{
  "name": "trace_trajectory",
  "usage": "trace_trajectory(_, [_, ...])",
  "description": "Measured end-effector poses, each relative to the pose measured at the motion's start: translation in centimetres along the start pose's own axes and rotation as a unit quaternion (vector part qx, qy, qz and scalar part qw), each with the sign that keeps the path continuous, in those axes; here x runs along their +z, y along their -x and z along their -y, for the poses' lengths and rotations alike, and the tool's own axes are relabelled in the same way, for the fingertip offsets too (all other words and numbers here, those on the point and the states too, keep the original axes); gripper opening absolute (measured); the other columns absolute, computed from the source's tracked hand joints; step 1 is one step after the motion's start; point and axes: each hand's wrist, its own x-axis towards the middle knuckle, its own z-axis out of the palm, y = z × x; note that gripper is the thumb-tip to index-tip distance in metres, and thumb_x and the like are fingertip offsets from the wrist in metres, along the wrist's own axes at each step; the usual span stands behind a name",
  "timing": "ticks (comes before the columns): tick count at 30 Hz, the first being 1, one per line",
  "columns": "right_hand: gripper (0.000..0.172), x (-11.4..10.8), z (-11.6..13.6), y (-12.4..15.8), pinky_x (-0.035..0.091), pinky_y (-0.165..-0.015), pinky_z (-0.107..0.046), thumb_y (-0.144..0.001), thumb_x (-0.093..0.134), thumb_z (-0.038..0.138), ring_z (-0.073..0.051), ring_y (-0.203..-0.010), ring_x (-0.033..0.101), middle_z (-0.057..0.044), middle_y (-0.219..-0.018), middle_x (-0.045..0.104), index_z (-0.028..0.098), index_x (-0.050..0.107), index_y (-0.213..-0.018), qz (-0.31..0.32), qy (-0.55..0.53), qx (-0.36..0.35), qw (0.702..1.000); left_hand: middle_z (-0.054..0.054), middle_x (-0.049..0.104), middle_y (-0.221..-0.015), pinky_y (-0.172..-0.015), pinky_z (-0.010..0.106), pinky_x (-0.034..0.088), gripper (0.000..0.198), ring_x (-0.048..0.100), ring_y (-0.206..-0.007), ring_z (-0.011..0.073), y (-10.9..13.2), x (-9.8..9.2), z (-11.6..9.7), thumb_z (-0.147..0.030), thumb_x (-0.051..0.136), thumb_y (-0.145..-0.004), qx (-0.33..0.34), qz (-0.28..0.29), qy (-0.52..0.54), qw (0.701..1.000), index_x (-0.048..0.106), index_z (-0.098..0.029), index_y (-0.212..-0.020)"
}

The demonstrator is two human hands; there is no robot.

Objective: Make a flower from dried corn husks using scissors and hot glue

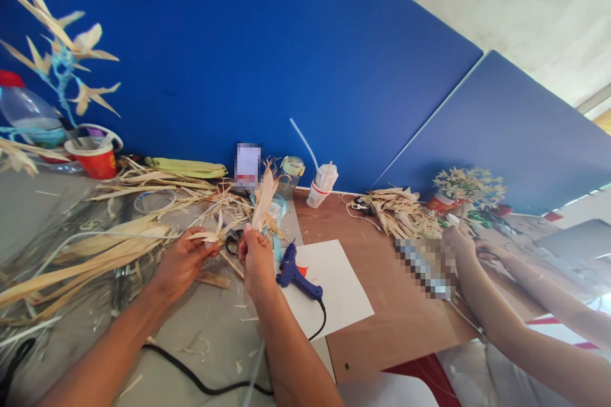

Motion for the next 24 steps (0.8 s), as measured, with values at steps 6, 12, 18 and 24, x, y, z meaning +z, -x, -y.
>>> trace_trajectory(6, [0.028,0.2,1.0,0.5,0.037,-0.051,-0.023,-0.065,0.071,0.044,-0.009,-0.049,0.044,0.004,-0.056,0.054,0.019,0.062,-0.073,0.079,-0.026,0.031,0.996,-0.004,0.066,-0.070,-0.064,0.027,0.045,0.046,0.061,-0.063,0.0138,0.2,-0.3,0.3,-0.036,0.079,-0.062,-0.002,0.042,-0.077,0.996,0.048,-0.021,-0.091])
trace_trajectory(12, [0.028,-0.3,1.1,0.3,0.031,-0.044,-0.021,-0.065,0.072,0.037,-0.007,-0.042,0.041,0.004,-0.048,0.053,0.017,0.057,-0.054,0.059,-0.017,0.073,0.995,-0.002,0.068,-0.074,-0.066,0.031,0.048,0.047,0.064,-0.065,0.0163,0.4,0.0,-0.2,-0.039,0.077,-0.064,-0.004,0.070,-0.117,0.991,0.050,-0.021,-0.098])
trace_trajectory(18, [0.025,-0.5,1.3,0.2,0.032,-0.042,-0.020,-0.064,0.075,0.031,-0.007,-0.041,0.041,0.004,-0.047,0.053,0.016,0.055,-0.057,0.093,-0.069,0.172,0.978,0.001,0.070,-0.071,-0.069,0.034,0.050,0.054,0.067,-0.070,0.0214,0.4,0.6,-0.3,-0.042,0.076,-0.062,0.026,0.051,-0.133,0.990,0.053,-0.020,-0.105])
trace_trajectory(24, [0.020,-0.1,1.0,0.6,0.038,-0.047,-0.021,-0.072,0.071,0.028,-0.006,-0.044,0.042,0.003,-0.055,0.055,0.016,0.056,-0.066,0.125,-0.129,0.249,0.952,-0.001,0.069,-0.074,-0.071,0.032,0.049,0.048,0.066,-0.072,0.0195,0.3,0.5,0.4,-0.038,0.072,-0.068,0.086,0.020,-0.132,0.987,0.053,-0.020,-0.107])
